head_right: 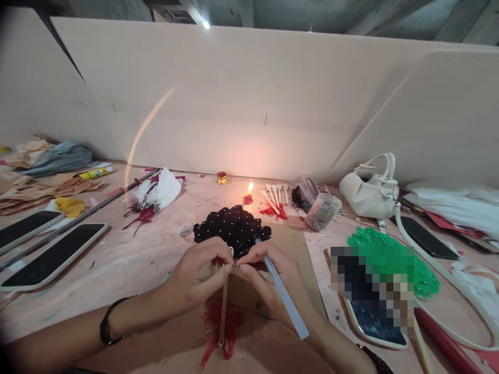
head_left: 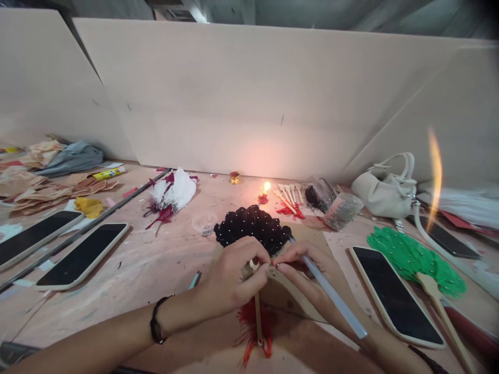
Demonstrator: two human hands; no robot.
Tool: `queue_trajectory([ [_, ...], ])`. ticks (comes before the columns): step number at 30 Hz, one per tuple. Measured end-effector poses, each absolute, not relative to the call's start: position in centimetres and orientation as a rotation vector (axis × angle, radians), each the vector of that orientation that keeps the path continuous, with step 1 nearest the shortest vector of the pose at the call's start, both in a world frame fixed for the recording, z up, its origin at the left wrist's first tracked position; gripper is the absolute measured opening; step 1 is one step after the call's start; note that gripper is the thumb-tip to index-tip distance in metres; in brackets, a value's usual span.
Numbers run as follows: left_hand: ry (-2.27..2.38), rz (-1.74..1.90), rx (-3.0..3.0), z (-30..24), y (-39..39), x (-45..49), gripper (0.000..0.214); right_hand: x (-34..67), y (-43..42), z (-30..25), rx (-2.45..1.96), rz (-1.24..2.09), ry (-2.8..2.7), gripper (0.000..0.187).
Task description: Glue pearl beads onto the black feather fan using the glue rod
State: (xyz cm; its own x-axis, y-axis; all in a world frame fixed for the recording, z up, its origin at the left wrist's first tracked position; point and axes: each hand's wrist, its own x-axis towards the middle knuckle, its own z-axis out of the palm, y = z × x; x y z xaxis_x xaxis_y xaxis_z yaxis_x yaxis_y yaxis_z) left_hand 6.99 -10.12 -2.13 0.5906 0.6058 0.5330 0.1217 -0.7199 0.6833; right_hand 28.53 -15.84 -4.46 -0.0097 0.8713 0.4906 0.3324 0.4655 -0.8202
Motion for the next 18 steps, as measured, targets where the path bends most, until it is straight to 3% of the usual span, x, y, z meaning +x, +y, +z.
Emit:
queue_trajectory([
  [9,0.559,0.902,2.431,0.8,-7.4,9.5,0.025,29.2,-13.2,-7.9,-1.173,0.561,-1.527,0.033],
  [15,0.391,0.852,2.759,5.9,-1.9,21.9,0.041,29.0,-12.0,-9.7,-1.219,0.581,-1.504,0.037],
  [18,0.427,0.913,2.754,6.6,0.7,28.6,0.025,29.0,-12.2,-9.7,-1.23,0.581,-1.51,0.035],
])
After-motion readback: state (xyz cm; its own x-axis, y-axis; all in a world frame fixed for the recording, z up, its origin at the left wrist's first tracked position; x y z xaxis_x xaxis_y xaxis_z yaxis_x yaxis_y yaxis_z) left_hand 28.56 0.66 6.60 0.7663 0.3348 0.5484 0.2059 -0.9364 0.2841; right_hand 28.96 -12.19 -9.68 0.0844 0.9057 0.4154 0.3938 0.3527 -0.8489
